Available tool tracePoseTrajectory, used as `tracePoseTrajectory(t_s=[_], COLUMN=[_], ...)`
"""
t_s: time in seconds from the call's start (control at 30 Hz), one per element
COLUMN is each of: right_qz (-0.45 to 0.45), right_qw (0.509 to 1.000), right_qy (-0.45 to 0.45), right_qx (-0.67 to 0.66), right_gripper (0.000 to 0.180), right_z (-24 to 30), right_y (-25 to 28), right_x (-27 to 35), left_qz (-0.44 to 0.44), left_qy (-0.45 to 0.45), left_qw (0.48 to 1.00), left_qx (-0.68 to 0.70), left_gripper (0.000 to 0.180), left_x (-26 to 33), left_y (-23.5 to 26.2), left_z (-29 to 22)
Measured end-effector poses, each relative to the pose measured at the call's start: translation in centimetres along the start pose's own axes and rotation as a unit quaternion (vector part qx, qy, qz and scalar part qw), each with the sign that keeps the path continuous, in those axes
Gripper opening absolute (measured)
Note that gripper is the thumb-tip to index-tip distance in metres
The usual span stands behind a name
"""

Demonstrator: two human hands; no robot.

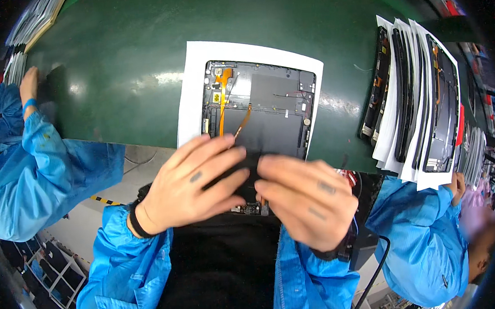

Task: Assembling internal components, ribbon cables, and adhesive strips into tablet housings on a factory production line.

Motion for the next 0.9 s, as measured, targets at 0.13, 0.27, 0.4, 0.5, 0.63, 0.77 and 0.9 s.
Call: tracePoseTrajectory(t_s=[0.13, 0.27, 0.4, 0.5, 0.63, 0.77, 0.9], right_qz=[-0.016, -0.052, -0.057, -0.058, -0.065, -0.060, -0.062], right_qw=[0.998, 0.994, 0.994, 0.994, 0.994, 0.993, 0.993], right_qy=[-0.048, -0.045, -0.046, -0.047, -0.056, -0.056, -0.064], right_qx=[0.045, 0.087, 0.087, 0.079, 0.062, 0.084, 0.080], right_gripper=[0.029, 0.019, 0.016, 0.017, 0.017, 0.017, 0.017], right_z=[-2.9, -6.0, -8.3, -9.0, -9.4, -9.2, -9.4], right_y=[0.3, -0.3, -1.1, -1.6, -1.7, -1.7, -1.7], right_x=[-1.9, -3.7, -3.8, -3.8, -3.9, -4.1, -3.9], left_qz=[0.083, 0.093, 0.110, 0.128, 0.151, 0.172, 0.203], left_qy=[0.018, 0.010, 0.003, -0.006, -0.015, -0.031, -0.025], left_qw=[0.996, 0.994, 0.993, 0.991, 0.988, 0.983, 0.977], left_qx=[-0.041, -0.052, -0.037, -0.022, -0.035, -0.063, -0.065], left_gripper=[0.061, 0.061, 0.060, 0.060, 0.048, 0.045, 0.047], left_x=[0.8, 0.5, 0.2, -0.1, -0.6, -0.5, -0.4], left_y=[-1.0, -0.7, -0.6, -0.4, 0.1, 0.0, -0.3], left_z=[1.3, 1.2, 1.3, 1.4, 1.2, 0.4, 0.1])
Point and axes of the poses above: each hand's wrist, its own x-axis away from the middle knuckle, its own y-axis out of the back of the hand, z = x × y, the point moved 2 cm from there along -x, towards the middle knuckle, and after that the axes turned 4 degrees about -x, right-handed, at the moved point
